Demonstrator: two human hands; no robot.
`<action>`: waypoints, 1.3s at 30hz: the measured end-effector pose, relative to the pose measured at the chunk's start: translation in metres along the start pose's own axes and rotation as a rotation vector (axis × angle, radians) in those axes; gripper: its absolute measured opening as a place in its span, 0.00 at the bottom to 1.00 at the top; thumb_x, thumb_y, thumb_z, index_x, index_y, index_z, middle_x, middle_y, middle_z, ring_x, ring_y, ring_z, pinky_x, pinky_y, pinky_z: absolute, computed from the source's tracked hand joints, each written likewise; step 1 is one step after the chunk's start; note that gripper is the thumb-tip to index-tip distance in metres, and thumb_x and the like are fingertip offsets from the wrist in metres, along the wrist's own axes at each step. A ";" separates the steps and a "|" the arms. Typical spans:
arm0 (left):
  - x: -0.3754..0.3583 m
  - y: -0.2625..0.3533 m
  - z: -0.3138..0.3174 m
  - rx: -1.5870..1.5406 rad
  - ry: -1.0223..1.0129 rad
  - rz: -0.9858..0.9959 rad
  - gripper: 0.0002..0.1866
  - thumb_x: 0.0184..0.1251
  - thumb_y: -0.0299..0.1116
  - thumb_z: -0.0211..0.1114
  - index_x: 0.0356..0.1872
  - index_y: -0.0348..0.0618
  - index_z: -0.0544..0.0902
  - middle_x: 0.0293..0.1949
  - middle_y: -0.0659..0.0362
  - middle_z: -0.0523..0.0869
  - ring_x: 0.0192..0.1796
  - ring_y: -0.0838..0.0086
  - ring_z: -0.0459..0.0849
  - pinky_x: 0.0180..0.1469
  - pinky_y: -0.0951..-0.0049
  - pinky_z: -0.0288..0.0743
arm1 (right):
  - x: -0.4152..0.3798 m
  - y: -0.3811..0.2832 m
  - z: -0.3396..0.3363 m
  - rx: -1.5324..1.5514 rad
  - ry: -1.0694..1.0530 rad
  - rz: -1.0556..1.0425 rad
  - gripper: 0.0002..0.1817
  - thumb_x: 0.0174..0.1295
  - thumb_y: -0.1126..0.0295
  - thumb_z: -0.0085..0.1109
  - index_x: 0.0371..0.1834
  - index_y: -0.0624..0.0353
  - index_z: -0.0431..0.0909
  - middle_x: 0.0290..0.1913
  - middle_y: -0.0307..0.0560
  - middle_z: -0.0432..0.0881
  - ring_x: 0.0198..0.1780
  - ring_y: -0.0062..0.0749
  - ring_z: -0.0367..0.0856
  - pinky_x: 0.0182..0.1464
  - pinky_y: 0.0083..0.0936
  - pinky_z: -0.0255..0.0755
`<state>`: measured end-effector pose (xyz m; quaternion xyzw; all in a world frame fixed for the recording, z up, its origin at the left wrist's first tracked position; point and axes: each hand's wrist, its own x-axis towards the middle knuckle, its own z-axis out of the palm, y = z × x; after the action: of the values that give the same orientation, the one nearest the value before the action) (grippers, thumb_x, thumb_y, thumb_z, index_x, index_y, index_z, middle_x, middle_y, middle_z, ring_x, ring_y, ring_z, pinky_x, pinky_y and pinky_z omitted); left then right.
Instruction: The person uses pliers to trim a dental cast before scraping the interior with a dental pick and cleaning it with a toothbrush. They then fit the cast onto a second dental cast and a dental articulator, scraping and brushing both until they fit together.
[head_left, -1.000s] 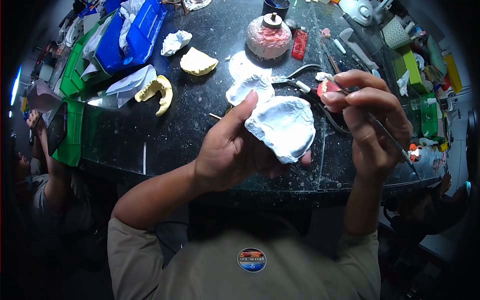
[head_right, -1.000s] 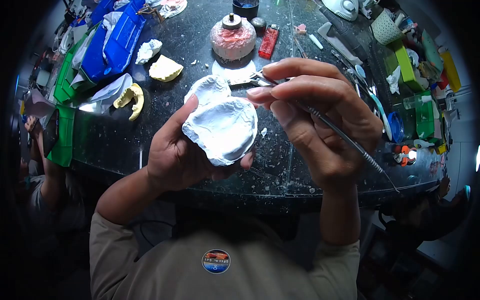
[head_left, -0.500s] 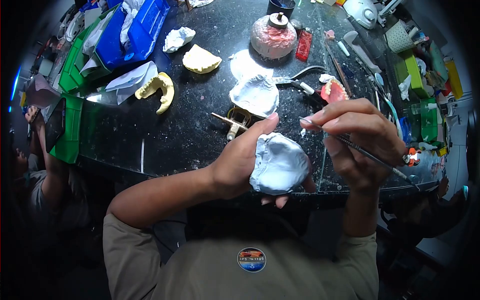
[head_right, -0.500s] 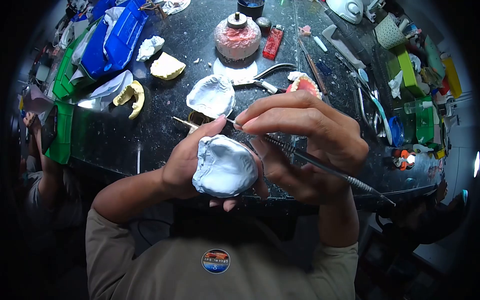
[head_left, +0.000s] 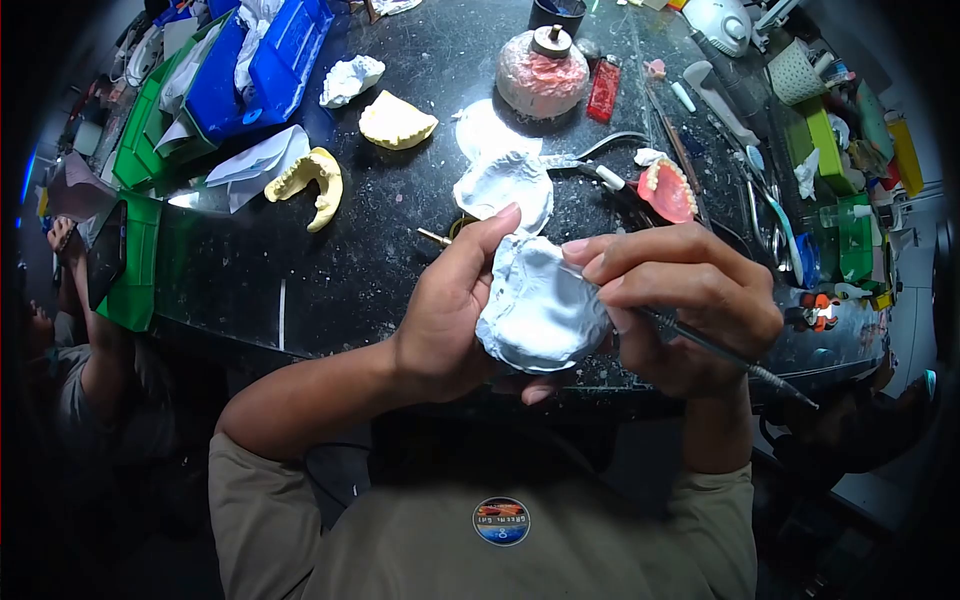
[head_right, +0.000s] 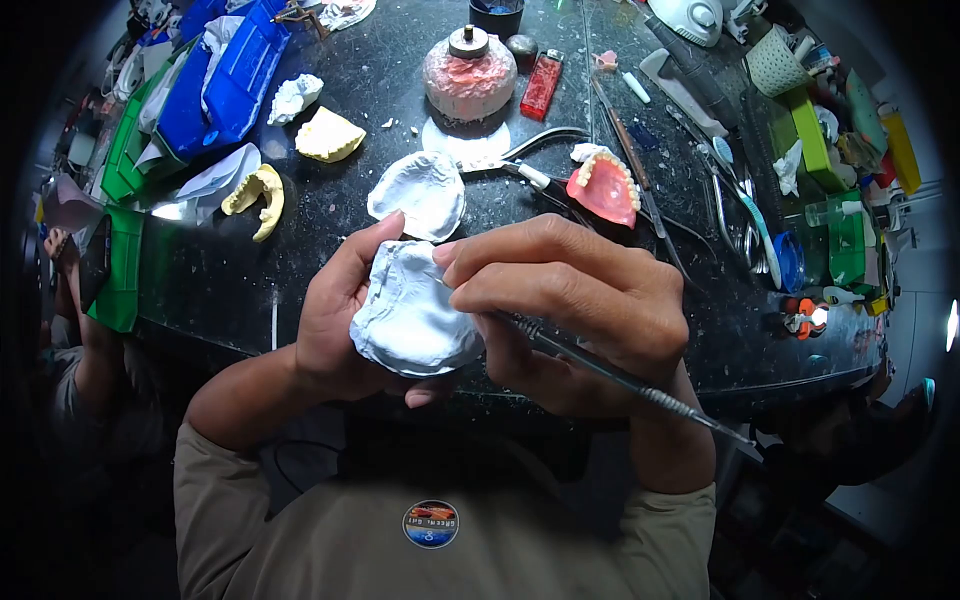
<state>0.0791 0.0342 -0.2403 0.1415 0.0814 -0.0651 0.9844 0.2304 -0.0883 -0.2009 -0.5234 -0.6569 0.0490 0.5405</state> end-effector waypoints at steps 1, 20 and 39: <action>0.000 0.000 0.000 0.025 -0.047 0.006 0.35 0.75 0.60 0.32 0.57 0.39 0.74 0.42 0.50 0.84 0.30 0.65 0.86 0.20 0.66 0.82 | 0.000 0.000 0.000 -0.009 -0.003 -0.011 0.09 0.49 0.85 0.64 0.34 0.63 0.82 0.35 0.53 0.85 0.37 0.37 0.88 0.39 0.29 0.84; -0.006 0.006 0.022 0.459 0.183 -0.013 0.45 0.68 0.72 0.24 0.50 0.40 0.75 0.35 0.57 0.82 0.34 0.73 0.83 0.30 0.73 0.80 | -0.004 -0.007 -0.002 0.024 -0.036 0.012 0.12 0.44 0.79 0.68 0.35 0.61 0.84 0.40 0.55 0.86 0.44 0.45 0.88 0.43 0.36 0.85; -0.004 0.003 0.018 0.676 0.300 0.154 0.42 0.69 0.71 0.30 0.62 0.42 0.69 0.47 0.57 0.81 0.48 0.75 0.84 0.50 0.75 0.80 | -0.004 -0.003 0.004 -0.093 -0.061 -0.067 0.13 0.44 0.73 0.73 0.34 0.64 0.81 0.36 0.55 0.85 0.38 0.41 0.88 0.37 0.31 0.85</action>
<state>0.0783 0.0318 -0.2216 0.4722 0.1880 0.0076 0.8612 0.2254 -0.0905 -0.2030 -0.5240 -0.6916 0.0162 0.4968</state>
